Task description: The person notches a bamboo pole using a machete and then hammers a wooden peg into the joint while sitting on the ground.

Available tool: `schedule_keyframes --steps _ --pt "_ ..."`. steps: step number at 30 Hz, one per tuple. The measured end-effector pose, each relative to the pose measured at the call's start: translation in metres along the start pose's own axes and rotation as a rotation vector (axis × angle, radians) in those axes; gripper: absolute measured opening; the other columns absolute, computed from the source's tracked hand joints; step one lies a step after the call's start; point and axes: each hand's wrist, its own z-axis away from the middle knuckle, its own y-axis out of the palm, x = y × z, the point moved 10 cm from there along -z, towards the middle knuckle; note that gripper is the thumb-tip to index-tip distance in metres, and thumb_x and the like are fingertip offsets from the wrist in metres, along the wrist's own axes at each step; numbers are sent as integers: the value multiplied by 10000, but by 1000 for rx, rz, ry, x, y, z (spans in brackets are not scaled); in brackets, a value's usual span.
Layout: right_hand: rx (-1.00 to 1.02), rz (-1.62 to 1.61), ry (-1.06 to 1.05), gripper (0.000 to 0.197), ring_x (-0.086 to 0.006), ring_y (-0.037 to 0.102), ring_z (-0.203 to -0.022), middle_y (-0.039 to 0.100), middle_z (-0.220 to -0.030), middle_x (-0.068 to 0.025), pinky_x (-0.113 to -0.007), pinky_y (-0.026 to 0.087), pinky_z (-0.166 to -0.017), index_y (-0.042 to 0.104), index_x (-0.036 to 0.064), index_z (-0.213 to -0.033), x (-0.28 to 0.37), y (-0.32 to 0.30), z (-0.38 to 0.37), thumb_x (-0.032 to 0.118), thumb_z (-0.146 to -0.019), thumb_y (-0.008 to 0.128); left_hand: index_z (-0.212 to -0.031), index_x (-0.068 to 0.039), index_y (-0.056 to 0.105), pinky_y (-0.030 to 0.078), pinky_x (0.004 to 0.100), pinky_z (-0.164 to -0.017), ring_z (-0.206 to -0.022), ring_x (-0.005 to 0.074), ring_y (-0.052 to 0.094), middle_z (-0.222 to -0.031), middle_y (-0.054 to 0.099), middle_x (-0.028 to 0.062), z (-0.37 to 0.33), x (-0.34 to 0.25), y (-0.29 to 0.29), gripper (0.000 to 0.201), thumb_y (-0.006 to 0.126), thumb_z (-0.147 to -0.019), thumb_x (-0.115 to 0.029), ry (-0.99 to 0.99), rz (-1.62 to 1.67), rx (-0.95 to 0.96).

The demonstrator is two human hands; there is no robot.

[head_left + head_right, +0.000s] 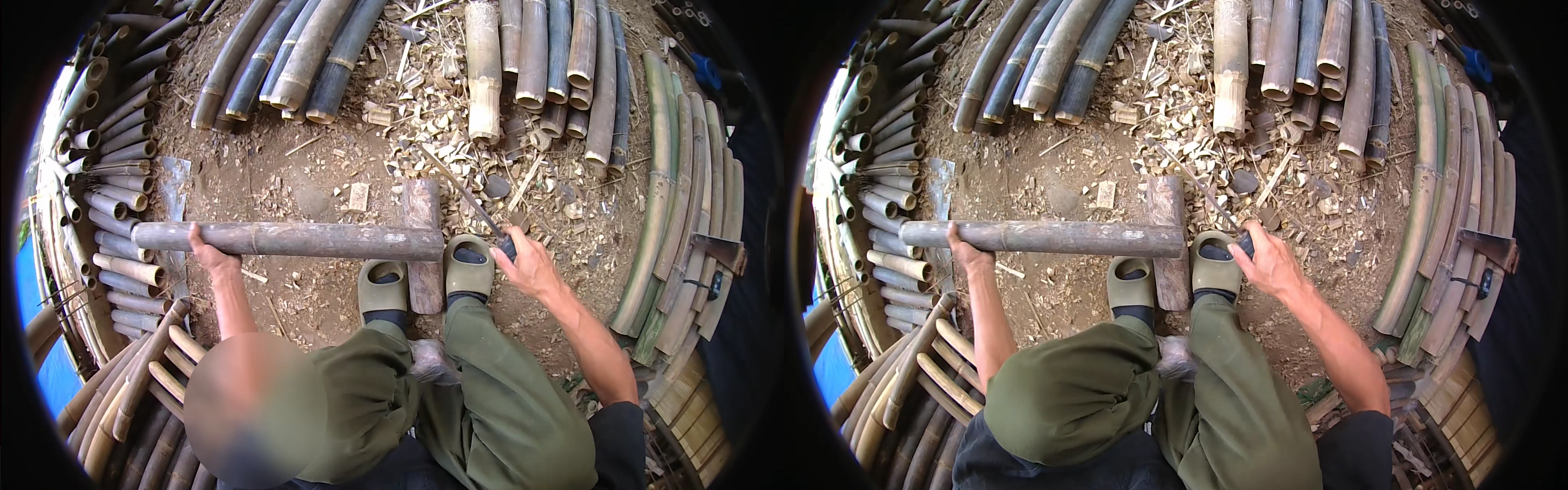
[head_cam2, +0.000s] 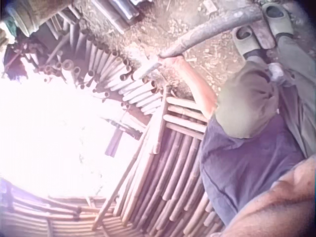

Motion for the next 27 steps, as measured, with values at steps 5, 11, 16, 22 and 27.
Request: schedule_keyframes --steps 5,11,16,22,27 --pt "-39 6 -98 413 -439 690 -799 670 -920 -256 -500 548 -698 516 6 -1226 13 18 24 323 -983 618 -1386 -82 454 480 527 -986 -1102 324 591 -1273 590 128 -53 69 -66 752 773 -780 -392 -105 -92 -145" --pt "-68 117 -166 382 -451 692 -766 674 -958 -267 -502 580 -670 527 8 -1215 28 45 30 276 -963 630 -1457 22 386 340 471 -1174 -1348 367 452 -1448 495 214 2 5 20 818 785 -822 -305 638 -1341 -143" --pt "-225 -49 -392 349 -396 707 -756 676 -910 -241 -448 585 -638 552 -11 -1160 108 10 23 243 -944 656 -1374 -102 540 409 472 -1127 -1306 329 526 -1383 574 170 166 91 141 793 833 -692 -381 620 -1771 1279" --pt "-140 135 -369 304 -391 701 -702 666 -843 -226 -462 577 -590 550 -8 -1095 68 46 10 232 -940 655 -1125 -120 652 536 449 -911 -1034 326 676 -1085 710 119 153 137 133 615 813 -570 -333 585 -2068 1423" --pt "-157 -37 -414 324 -393 705 -710 660 -813 -241 -457 563 -593 534 -6 -1099 104 26 13 217 -921 688 -1105 -119 653 535 432 -909 -1023 308 676 -1066 710 111 153 135 131 589 807 -571 -312 732 -1956 1363"
